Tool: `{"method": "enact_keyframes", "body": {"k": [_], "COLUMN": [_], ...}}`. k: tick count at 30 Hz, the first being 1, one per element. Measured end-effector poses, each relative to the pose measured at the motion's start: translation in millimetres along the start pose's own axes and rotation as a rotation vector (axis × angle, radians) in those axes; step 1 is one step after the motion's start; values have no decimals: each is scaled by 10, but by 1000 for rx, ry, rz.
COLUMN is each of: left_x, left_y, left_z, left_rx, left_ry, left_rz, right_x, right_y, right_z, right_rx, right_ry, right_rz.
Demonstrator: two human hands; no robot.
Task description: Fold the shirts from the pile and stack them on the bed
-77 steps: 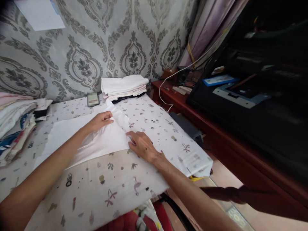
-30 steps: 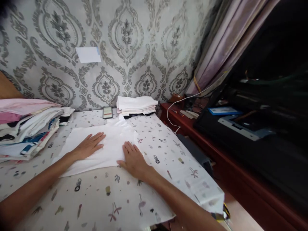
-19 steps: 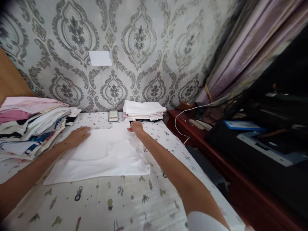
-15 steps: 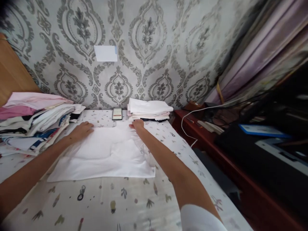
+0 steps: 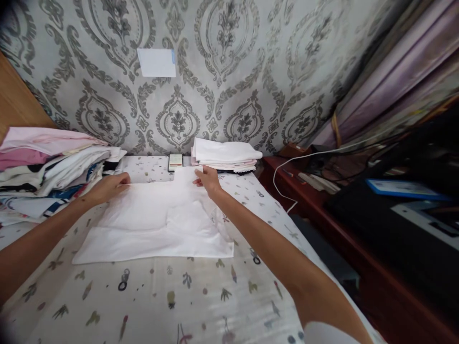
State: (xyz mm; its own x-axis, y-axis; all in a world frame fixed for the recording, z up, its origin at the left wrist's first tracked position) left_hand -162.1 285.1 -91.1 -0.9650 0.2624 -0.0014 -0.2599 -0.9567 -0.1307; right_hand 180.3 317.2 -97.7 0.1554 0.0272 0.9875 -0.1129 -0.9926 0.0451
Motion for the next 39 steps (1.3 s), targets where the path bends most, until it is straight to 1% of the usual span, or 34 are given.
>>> {"method": "enact_keyframes", "body": {"k": [3,5,7,10,14,16,18,20,22,24,27,30,32,34,36,37,39], "left_x": [-45,-68,-90,-106,-80,-54,-32,-25,-32,-40,-33,-70,-204,-479,-880,-1106,-1537], "left_y": [219,348,452,559,617,621,620,621,624,625,609,586,589,614,642,649,636], "left_z": [40,36,16,-42,-126,-158,-173,-169,-144,-108,-66,-46,-13,43,96,109,109], "left_rx": [-41,-75,-93,-63,-35,-39,-43,-39,-31,-21,-3,12,-2,-18,-13,4,16], "left_ry": [-60,-84,-106,-164,-231,-257,-280,-294,-303,-298,-254,-223,-168,-42,90,121,71], "left_rz": [-23,-62,-126,-208,-239,-232,-219,-207,-190,-163,-115,-97,-108,-144,-212,-252,-315], "right_x": [40,8,-65,-194,-302,-338,-362,-367,-356,-345,-352,-378,-398,-414,-421,-421,-422], "right_y": [329,550,755,1018,1252,1304,1322,1329,1337,1351,1382,1404,1404,1397,1389,1386,1382], "right_z": [105,169,233,312,370,394,421,450,480,503,501,480,477,481,484,484,483], "right_rx": [109,194,239,283,348,363,360,343,308,269,252,250,245,243,244,245,245], "right_ry": [-50,-63,-22,177,500,576,609,614,580,488,265,163,167,162,157,158,162], "right_rz": [68,127,164,233,449,517,541,535,491,399,221,127,107,95,92,94,96]}}
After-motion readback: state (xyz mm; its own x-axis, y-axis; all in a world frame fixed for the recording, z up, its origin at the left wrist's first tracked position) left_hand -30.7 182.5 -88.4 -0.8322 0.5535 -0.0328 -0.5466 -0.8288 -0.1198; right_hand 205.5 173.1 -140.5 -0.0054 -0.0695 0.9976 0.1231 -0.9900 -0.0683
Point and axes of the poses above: each hand's wrist, its own y-axis away from the middle knuckle, its own z-axis out of the back of the hand, x = y × z, the point moved 3 cm from there along -y, towards the middle knuckle, and after that the axes turned 11 degrees about -y, right-handed, at the moved point
